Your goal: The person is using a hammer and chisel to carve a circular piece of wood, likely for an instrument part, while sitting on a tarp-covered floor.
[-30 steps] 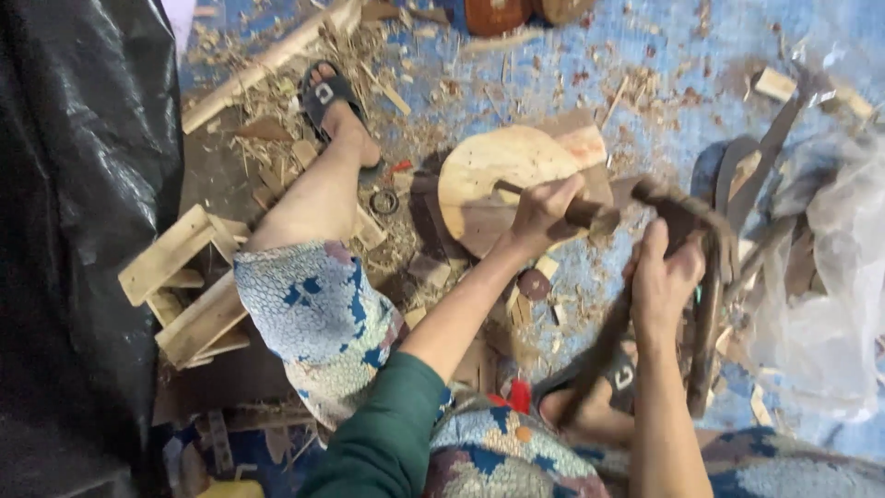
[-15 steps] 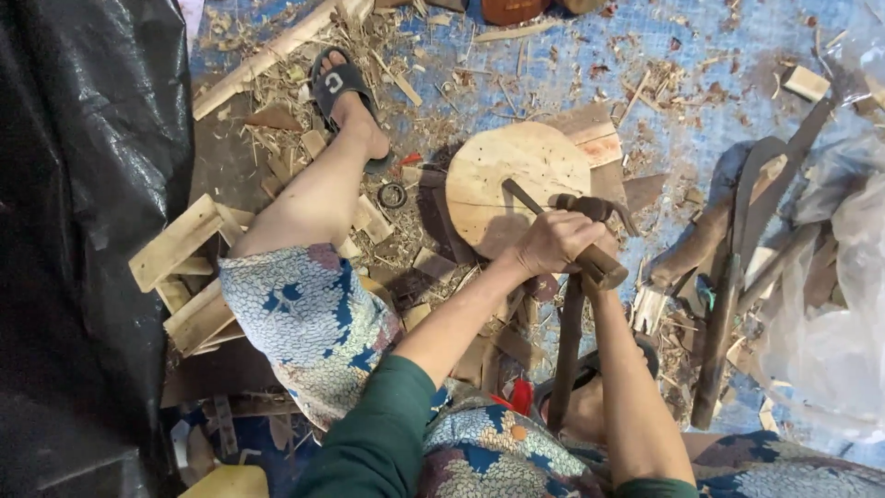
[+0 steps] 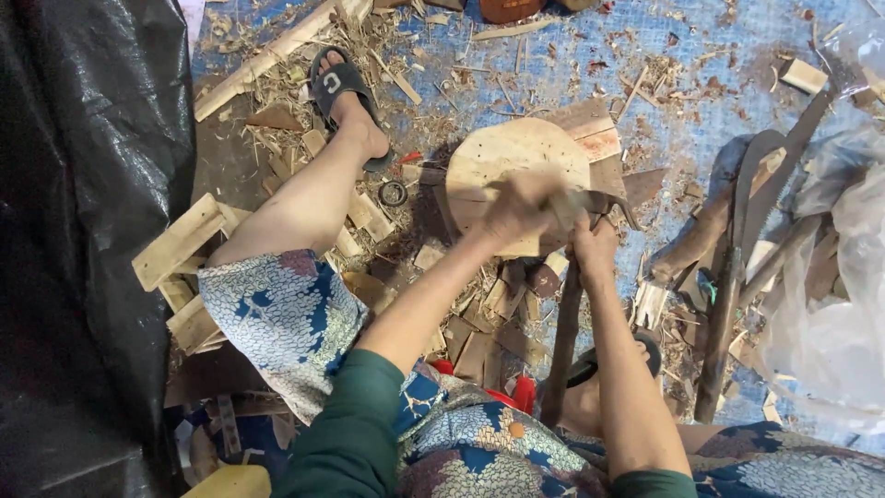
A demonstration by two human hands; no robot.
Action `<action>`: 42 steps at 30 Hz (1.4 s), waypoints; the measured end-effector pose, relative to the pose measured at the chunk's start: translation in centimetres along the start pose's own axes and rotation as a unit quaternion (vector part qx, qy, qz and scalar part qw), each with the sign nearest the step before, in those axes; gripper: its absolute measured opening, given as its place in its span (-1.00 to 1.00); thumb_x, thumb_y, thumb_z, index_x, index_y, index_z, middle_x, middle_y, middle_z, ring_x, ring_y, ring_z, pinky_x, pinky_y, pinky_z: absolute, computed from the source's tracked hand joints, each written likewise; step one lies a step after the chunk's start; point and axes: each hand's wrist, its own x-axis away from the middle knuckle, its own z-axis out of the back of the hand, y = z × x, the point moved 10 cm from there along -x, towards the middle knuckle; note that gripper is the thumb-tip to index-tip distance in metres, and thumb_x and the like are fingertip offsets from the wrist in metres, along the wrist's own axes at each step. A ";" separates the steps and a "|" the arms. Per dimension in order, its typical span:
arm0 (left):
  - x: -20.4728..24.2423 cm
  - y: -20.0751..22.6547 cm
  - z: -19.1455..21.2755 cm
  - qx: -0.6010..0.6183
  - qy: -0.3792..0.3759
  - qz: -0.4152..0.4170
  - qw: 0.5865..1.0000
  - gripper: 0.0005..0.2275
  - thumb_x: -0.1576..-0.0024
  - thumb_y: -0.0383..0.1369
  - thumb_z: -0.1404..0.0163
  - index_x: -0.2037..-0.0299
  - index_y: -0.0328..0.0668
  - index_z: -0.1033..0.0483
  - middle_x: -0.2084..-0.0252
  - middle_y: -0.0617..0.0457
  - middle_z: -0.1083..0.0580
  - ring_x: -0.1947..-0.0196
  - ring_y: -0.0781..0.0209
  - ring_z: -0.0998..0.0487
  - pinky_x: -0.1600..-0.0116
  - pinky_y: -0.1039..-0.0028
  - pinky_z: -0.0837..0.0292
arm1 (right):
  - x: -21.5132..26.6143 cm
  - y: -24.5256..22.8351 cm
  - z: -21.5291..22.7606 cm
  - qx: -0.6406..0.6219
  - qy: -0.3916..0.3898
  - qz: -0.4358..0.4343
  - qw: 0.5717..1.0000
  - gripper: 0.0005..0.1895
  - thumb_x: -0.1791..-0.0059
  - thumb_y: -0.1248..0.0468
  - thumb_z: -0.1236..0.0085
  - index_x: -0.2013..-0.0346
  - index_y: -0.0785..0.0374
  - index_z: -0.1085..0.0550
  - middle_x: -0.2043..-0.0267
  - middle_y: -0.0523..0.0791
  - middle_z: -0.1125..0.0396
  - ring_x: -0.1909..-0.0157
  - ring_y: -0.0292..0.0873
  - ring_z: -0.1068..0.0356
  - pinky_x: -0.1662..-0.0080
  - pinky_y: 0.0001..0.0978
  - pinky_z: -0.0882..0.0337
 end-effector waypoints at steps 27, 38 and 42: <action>14.8 -20.2 12.3 0.138 0.252 0.604 0.743 -0.52 0.08 -0.19 -0.36 0.14 -0.42 -0.49 0.31 -0.14 -0.44 0.38 -0.02 -0.54 0.63 0.34 -0.35 | -5.1 3.8 6.3 -0.235 0.055 -0.046 0.969 -0.48 -0.08 -0.11 -0.30 -0.09 0.13 -0.34 0.13 -0.09 -0.37 0.58 -0.11 -0.46 0.53 -0.28 -0.58; 11.0 -20.9 14.6 0.060 0.298 0.535 0.788 -0.82 0.16 -0.30 -0.31 0.44 -0.17 -0.63 0.60 0.03 -0.43 0.76 0.22 -0.44 0.70 0.53 -0.29 | 1.3 -1.6 6.8 -0.092 0.087 0.013 0.992 -0.34 -0.05 -0.20 -0.28 -0.03 0.36 -0.40 0.30 0.05 -0.49 0.59 -0.14 -0.48 0.51 -0.30 -0.56; 11.0 -23.8 14.3 0.006 0.256 0.549 0.796 -0.80 0.23 -0.21 -0.36 0.46 0.04 -0.66 0.51 0.06 -0.55 0.59 0.16 -0.58 0.64 0.52 -0.46 | 0.6 -0.2 6.7 -0.101 0.120 -0.009 0.988 -0.47 -0.02 -0.14 -0.33 0.07 0.28 -0.53 0.34 0.00 -0.51 0.55 -0.13 -0.50 0.47 -0.33 -0.59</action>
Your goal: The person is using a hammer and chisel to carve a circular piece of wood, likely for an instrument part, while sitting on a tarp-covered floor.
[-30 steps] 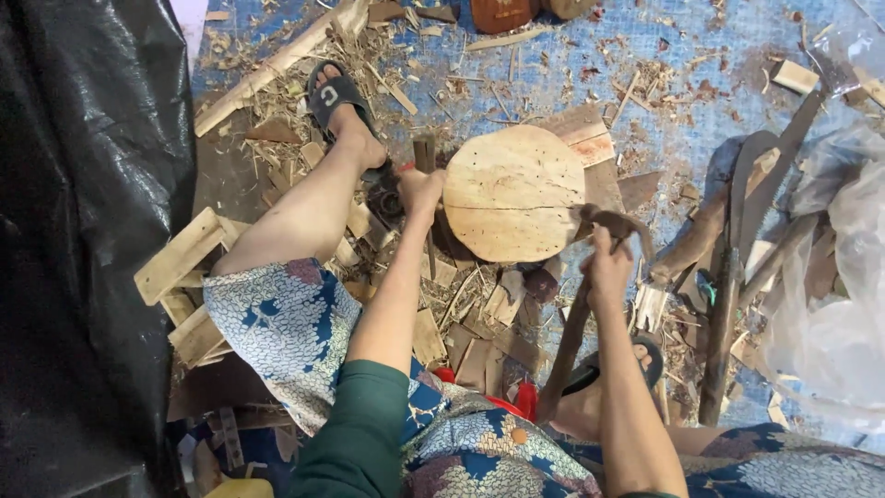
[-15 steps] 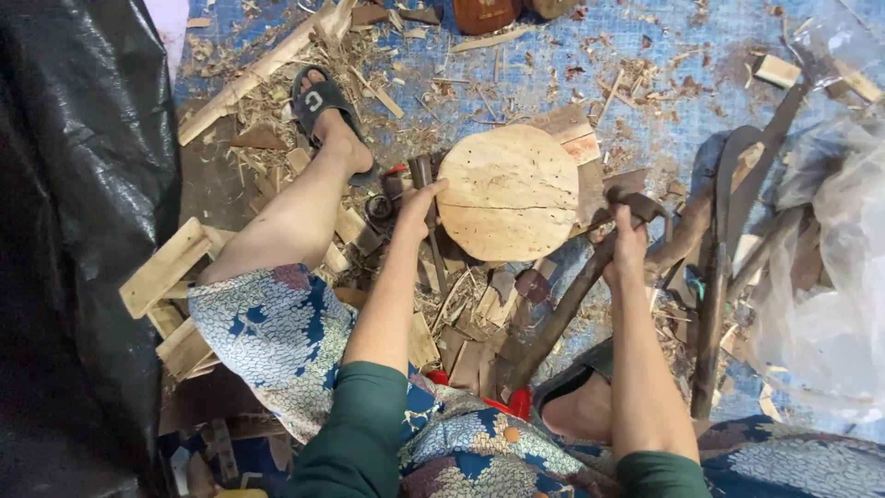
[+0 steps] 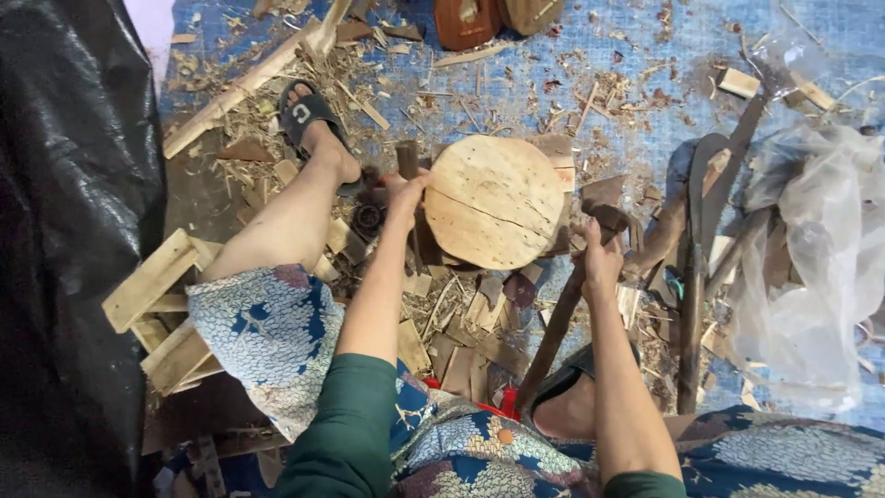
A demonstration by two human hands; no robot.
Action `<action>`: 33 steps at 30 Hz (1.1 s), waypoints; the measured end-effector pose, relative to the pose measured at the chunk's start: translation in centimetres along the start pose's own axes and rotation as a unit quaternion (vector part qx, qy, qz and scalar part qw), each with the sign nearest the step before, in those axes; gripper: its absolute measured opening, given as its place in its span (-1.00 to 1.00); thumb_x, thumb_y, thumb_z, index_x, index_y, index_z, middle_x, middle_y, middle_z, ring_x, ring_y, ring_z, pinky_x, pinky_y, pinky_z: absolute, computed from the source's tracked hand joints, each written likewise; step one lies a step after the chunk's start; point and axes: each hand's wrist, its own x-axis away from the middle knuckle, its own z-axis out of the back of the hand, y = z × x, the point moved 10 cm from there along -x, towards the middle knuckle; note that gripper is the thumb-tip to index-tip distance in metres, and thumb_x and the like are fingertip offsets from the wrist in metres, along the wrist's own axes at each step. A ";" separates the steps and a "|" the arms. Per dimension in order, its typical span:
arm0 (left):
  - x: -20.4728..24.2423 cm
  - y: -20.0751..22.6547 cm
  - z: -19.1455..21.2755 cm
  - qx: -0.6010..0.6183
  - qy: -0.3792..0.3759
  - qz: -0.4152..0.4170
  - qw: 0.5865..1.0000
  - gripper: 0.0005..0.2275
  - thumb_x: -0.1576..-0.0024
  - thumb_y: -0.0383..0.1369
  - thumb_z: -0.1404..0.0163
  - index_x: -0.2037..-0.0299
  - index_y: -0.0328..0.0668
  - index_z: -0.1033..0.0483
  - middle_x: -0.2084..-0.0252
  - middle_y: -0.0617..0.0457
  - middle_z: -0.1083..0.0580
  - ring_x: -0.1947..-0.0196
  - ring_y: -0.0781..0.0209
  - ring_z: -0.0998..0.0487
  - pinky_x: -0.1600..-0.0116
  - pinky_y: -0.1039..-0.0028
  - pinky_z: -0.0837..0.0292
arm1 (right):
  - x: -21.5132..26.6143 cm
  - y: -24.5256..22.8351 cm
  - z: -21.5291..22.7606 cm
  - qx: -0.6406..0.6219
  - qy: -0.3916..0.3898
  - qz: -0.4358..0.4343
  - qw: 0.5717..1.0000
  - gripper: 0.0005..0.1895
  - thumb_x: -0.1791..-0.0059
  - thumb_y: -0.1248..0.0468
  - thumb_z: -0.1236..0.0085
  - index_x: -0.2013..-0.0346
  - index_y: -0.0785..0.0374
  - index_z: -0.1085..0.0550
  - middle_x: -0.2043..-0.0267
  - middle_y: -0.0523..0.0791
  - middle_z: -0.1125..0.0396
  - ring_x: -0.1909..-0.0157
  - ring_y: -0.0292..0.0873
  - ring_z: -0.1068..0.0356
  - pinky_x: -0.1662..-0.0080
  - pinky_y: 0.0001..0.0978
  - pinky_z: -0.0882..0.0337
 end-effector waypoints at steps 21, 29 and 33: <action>28.6 17.7 -13.1 0.064 -0.195 -0.583 0.786 -0.80 0.02 -0.22 -0.26 0.30 -0.01 -0.54 0.42 0.01 -0.51 0.33 -0.10 -0.61 0.12 0.27 -0.52 | 8.9 -11.3 2.3 -0.094 -0.017 0.079 0.992 -0.52 -0.14 -0.03 -0.30 0.48 0.18 -0.38 0.65 -0.09 -0.30 0.65 -0.22 -0.36 0.49 -0.41 -0.46; 31.4 13.7 -16.1 -0.089 -0.208 -0.687 0.691 -0.88 -0.16 -0.15 -0.04 0.22 0.11 -0.51 0.36 0.23 -0.37 0.26 0.16 -0.55 0.07 0.36 -0.46 | 7.4 -11.9 6.6 -0.210 0.015 0.148 0.966 -0.53 -0.20 0.11 -0.27 0.26 0.29 -0.18 0.62 -0.02 -0.24 0.66 -0.12 -0.33 0.51 -0.29 -0.44; 31.3 13.4 -16.2 -0.122 -0.220 -0.680 0.689 -0.72 0.03 -0.28 -0.18 0.11 0.09 -0.47 0.31 0.17 -0.35 0.21 0.12 -0.52 0.04 0.34 -0.44 | 6.7 -10.6 7.1 -0.243 0.017 0.140 0.960 -0.50 -0.21 0.12 -0.25 0.20 0.30 -0.10 0.63 -0.01 -0.18 0.68 -0.09 -0.30 0.53 -0.26 -0.41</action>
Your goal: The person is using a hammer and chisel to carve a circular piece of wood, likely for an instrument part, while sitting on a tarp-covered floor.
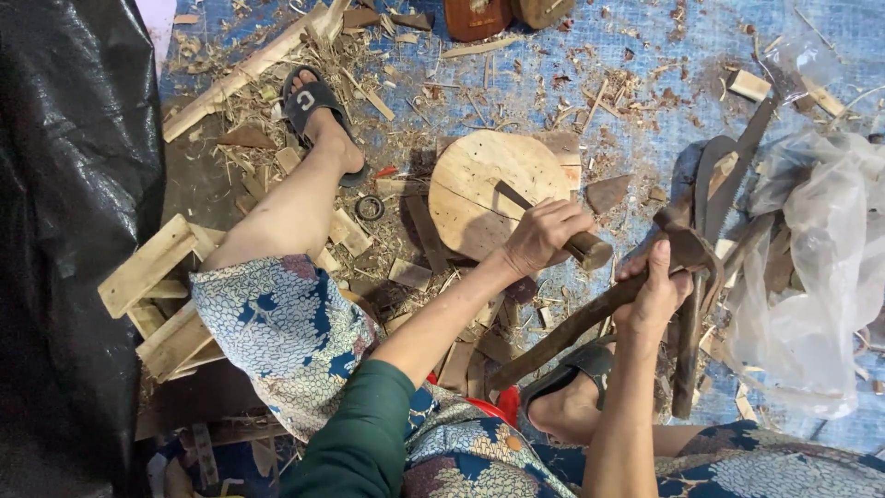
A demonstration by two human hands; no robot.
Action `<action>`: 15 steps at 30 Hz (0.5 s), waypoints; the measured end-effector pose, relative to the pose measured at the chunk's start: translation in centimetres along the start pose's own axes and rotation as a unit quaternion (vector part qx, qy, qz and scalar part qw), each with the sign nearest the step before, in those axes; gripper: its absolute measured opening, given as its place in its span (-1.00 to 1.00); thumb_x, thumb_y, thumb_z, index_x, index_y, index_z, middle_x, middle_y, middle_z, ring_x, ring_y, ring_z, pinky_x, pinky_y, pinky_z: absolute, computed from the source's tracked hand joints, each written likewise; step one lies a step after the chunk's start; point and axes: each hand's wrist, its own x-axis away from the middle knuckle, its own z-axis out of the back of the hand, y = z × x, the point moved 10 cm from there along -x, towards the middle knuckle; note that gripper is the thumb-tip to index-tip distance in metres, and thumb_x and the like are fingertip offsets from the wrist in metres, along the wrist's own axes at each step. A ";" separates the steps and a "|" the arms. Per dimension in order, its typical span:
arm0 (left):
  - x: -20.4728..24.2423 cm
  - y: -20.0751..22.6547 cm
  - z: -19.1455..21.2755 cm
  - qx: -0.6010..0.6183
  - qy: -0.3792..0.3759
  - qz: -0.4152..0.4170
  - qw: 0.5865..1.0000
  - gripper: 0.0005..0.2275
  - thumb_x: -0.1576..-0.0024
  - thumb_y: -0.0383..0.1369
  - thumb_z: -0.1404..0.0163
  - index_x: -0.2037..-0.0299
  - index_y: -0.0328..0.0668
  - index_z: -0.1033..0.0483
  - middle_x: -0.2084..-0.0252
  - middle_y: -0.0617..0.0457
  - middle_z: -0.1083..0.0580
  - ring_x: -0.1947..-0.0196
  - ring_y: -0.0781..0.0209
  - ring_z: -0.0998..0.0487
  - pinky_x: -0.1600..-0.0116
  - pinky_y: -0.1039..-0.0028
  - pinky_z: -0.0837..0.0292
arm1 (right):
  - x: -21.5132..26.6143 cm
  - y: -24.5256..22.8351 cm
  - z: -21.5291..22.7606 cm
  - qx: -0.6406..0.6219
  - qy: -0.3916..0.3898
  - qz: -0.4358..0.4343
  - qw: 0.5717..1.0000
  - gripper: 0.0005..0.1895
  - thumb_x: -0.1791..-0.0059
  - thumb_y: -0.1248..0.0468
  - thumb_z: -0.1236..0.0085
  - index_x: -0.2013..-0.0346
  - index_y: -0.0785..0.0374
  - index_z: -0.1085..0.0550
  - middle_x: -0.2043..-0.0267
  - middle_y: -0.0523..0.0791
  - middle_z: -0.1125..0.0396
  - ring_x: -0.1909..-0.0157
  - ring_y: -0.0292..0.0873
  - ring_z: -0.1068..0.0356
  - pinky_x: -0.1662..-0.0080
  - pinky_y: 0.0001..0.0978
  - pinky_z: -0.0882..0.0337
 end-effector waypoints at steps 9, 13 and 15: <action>-1.5 0.9 2.0 0.066 -0.019 0.037 0.997 -0.71 0.10 -0.27 -0.15 0.16 0.04 -0.46 0.33 0.13 -0.37 0.22 0.03 -0.54 0.05 0.30 -0.46 | 1.3 -1.9 -2.7 0.063 -0.009 -0.002 0.998 -0.52 -0.18 0.06 -0.29 0.41 0.24 -0.27 0.67 -0.03 -0.25 0.69 -0.15 -0.35 0.52 -0.34 -0.44; -1.3 -0.4 1.0 0.078 -0.032 0.042 0.996 -0.73 0.07 -0.21 -0.11 0.17 0.10 -0.44 0.31 0.16 -0.36 0.20 0.09 -0.54 0.05 0.35 -0.47 | 1.6 -1.4 -2.5 0.073 -0.008 0.004 0.997 -0.52 -0.18 0.10 -0.28 0.42 0.25 -0.24 0.67 -0.01 -0.25 0.69 -0.14 -0.35 0.52 -0.34 -0.43; -1.9 0.0 1.6 0.083 -0.036 0.046 0.995 -0.73 0.10 -0.29 -0.15 0.19 0.12 -0.42 0.35 0.18 -0.37 0.23 0.10 -0.54 0.05 0.34 -0.49 | 1.6 -1.2 -2.4 0.065 -0.009 0.004 0.998 -0.52 -0.17 0.09 -0.31 0.37 0.25 -0.21 0.66 0.00 -0.24 0.69 -0.12 -0.36 0.52 -0.35 -0.42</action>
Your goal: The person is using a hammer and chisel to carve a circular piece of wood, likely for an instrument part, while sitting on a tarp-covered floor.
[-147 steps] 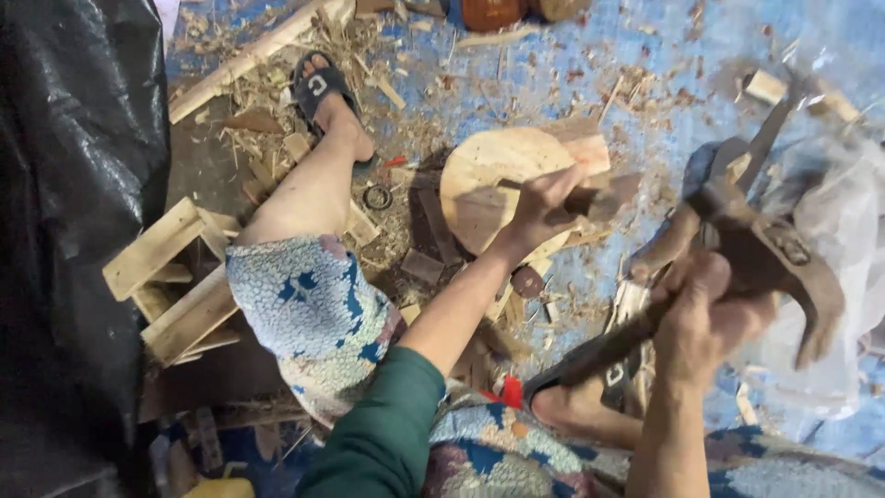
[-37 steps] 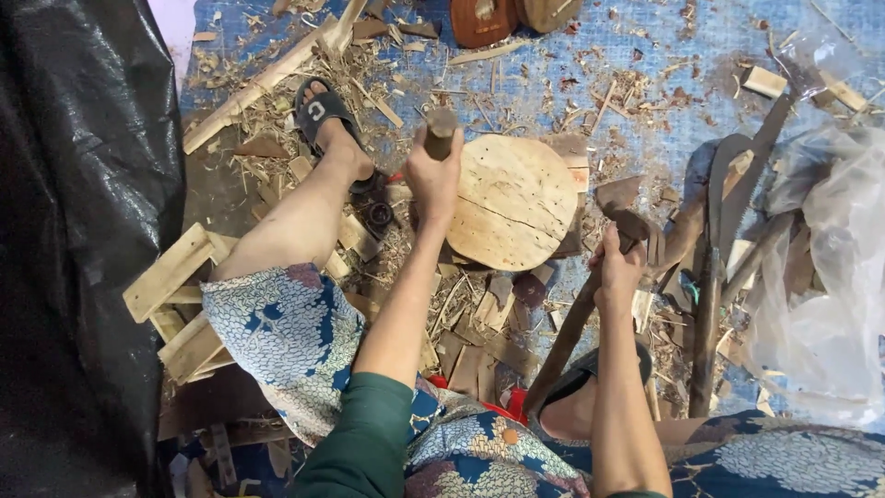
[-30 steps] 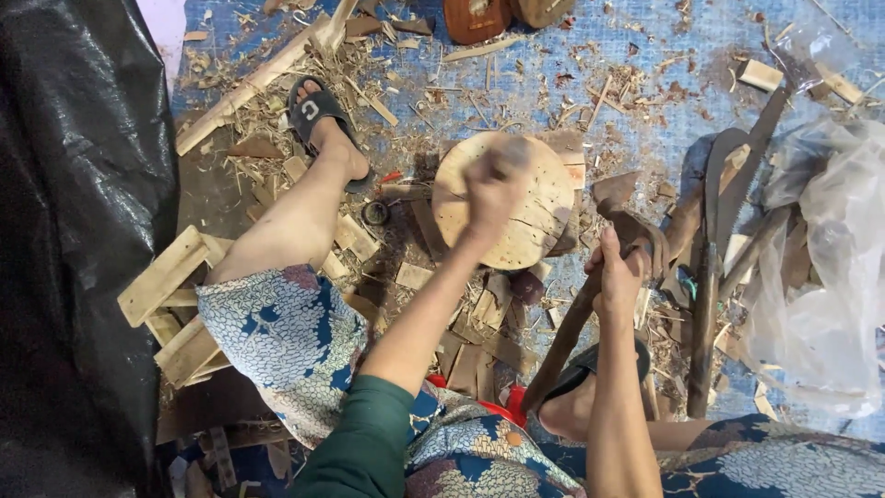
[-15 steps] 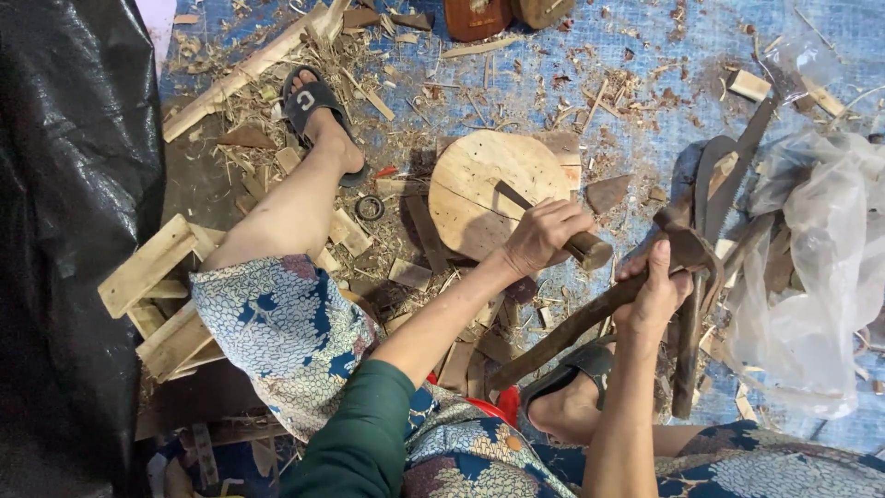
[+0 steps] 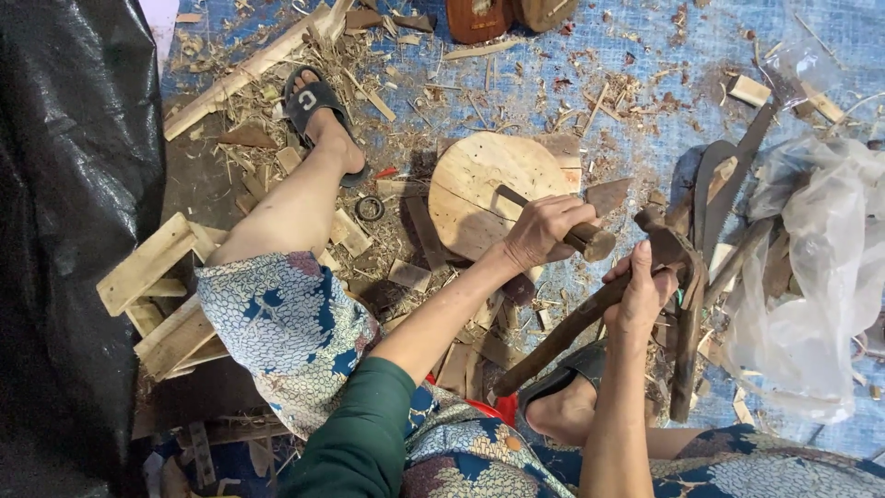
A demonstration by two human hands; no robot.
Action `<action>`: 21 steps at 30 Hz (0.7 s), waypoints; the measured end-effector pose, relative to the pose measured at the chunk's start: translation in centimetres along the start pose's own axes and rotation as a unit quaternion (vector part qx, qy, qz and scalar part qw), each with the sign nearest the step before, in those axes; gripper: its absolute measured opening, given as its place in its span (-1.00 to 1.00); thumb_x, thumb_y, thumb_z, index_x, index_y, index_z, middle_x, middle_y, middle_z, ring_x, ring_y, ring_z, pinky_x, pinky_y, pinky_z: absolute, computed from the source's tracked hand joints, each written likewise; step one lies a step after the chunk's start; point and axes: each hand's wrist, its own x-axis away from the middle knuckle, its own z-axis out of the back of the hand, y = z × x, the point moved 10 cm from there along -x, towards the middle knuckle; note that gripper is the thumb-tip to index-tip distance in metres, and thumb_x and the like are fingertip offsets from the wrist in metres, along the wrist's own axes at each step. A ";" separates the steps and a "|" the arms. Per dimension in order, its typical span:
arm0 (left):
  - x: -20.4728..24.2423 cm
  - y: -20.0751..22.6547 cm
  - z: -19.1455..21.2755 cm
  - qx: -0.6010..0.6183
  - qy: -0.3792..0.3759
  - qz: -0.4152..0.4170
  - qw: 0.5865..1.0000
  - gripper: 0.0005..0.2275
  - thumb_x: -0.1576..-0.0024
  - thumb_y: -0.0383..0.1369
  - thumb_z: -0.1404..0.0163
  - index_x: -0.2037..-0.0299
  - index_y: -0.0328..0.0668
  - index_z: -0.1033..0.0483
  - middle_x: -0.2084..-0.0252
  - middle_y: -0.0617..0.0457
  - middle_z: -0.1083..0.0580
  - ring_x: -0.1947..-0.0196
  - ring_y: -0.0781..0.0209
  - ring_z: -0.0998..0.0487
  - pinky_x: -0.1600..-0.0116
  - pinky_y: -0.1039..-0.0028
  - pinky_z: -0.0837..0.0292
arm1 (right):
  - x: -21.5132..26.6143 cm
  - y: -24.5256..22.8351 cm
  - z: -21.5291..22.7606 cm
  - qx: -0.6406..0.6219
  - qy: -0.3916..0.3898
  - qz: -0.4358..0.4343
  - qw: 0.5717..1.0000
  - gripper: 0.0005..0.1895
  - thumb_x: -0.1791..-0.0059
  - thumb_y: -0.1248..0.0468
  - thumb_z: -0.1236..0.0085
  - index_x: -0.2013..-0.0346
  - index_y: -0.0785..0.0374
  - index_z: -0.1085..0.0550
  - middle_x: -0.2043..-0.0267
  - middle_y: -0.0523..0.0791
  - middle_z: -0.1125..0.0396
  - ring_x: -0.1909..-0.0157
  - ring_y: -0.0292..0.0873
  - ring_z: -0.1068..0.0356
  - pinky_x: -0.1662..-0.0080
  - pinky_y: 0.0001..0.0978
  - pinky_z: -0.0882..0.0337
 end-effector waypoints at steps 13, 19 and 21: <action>-1.4 1.7 3.1 -0.003 0.025 0.021 0.999 -0.67 0.19 -0.43 -0.13 0.21 0.17 -0.41 0.35 0.17 -0.41 0.22 0.05 -0.58 0.07 0.29 -0.51 | -0.1 0.1 0.0 0.001 -0.003 0.003 1.000 -0.57 -0.19 0.14 -0.26 0.33 0.27 -0.23 0.67 0.00 -0.25 0.70 -0.13 -0.34 0.52 -0.38 -0.40; -1.6 1.2 3.0 -0.014 0.047 0.016 0.999 -0.78 0.07 -0.40 -0.11 0.27 0.18 -0.41 0.40 0.17 -0.41 0.27 0.07 -0.58 0.11 0.33 -0.51 | 0.1 0.4 -0.3 0.010 0.006 -0.019 1.000 -0.54 -0.17 0.10 -0.28 0.36 0.26 -0.24 0.65 0.00 -0.28 0.69 -0.13 -0.36 0.54 -0.38 -0.41; -1.6 1.0 3.1 -0.008 0.057 0.019 0.998 -0.79 0.09 -0.40 -0.12 0.28 0.15 -0.42 0.42 0.12 -0.42 0.29 -0.01 -0.58 0.13 0.26 -0.50 | 0.0 0.6 -0.2 -0.001 0.009 -0.024 1.000 -0.52 -0.16 0.10 -0.31 0.35 0.25 -0.21 0.63 0.01 -0.28 0.68 -0.12 -0.36 0.53 -0.35 -0.43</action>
